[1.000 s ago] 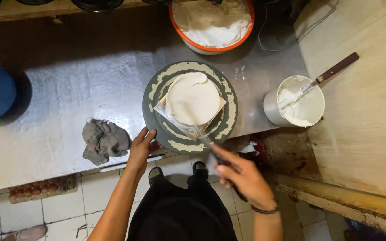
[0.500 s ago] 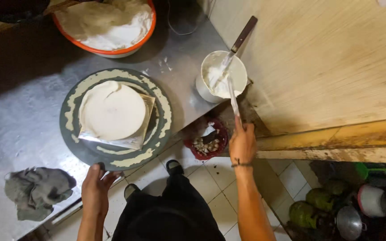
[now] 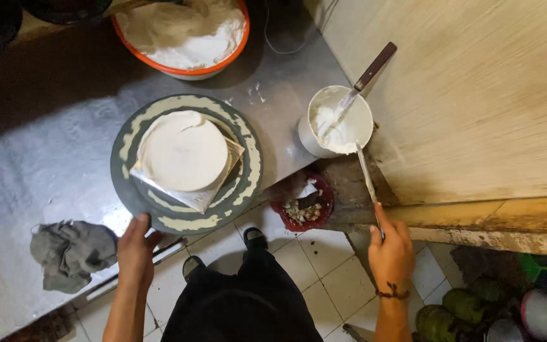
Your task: Icing a small round cake using a spatula and a turntable in a bakery.
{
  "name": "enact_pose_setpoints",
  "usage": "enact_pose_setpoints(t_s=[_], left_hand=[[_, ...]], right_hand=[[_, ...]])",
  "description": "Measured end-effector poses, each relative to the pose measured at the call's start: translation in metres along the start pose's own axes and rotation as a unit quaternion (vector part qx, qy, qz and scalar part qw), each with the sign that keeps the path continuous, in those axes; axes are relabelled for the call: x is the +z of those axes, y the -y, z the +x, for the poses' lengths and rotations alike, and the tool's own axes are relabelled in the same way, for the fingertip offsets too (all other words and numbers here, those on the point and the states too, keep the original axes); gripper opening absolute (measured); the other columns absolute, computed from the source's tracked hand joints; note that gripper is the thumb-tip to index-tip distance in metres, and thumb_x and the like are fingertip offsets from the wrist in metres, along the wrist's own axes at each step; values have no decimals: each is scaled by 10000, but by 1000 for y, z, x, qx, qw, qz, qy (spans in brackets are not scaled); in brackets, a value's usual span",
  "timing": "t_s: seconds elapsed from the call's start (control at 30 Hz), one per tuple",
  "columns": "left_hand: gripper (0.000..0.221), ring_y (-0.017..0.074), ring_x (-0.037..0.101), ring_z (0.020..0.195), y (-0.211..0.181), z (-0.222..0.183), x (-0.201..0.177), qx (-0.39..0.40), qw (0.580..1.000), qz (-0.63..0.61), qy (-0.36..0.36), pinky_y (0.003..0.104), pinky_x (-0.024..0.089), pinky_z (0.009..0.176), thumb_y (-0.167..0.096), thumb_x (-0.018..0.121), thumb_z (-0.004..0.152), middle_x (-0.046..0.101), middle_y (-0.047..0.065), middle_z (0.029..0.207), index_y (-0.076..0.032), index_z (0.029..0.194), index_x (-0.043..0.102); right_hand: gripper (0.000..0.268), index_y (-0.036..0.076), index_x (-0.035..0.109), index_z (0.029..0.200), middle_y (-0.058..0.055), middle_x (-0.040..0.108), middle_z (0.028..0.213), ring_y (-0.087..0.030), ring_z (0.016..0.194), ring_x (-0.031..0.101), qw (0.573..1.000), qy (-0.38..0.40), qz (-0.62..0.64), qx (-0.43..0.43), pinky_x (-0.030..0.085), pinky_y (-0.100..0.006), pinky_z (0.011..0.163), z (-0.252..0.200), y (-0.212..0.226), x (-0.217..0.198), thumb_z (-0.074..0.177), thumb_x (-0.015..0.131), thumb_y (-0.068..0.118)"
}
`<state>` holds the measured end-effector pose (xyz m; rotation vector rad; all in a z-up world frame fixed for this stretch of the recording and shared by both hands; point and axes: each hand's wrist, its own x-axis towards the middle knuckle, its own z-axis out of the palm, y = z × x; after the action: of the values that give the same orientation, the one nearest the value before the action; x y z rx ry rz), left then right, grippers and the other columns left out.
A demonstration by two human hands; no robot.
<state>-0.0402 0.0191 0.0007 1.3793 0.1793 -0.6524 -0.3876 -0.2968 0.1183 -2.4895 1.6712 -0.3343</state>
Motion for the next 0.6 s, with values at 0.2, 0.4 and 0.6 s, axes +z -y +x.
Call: enact_pose_setpoints(t_s=[0.2, 0.4, 0.6], left_hand=[[455, 221, 657, 890, 6, -3, 1, -56, 998, 13, -2, 377, 535, 839, -368, 547, 1016, 702, 77, 1133, -18, 1292, 639], [477, 210, 581, 929, 37, 11, -12, -1, 998, 62, -16, 366, 475, 837, -344, 625, 1112, 658, 146, 1099, 94, 1294, 678], [587, 156, 688, 925, -33, -15, 28, -22, 1000, -12, -15, 332, 551, 852, -292, 586, 976, 707, 56, 1178, -105, 1516, 452]], right_hand=[[498, 301, 617, 1427, -109, 702, 1060, -321, 713, 641, 819, 189, 521, 148, 515, -393, 636, 5, 17, 31, 949, 634, 164], [526, 251, 644, 1450, -91, 652, 1040, -280, 866, 667, 963, -4, 155, -221, 546, -386, 744, -7, 105, 17, 937, 698, 146], [450, 274, 652, 1383, -77, 653, 1076, -293, 686, 684, 973, 82, 137, -166, 556, -411, 580, -9, 174, 9, 949, 667, 156]])
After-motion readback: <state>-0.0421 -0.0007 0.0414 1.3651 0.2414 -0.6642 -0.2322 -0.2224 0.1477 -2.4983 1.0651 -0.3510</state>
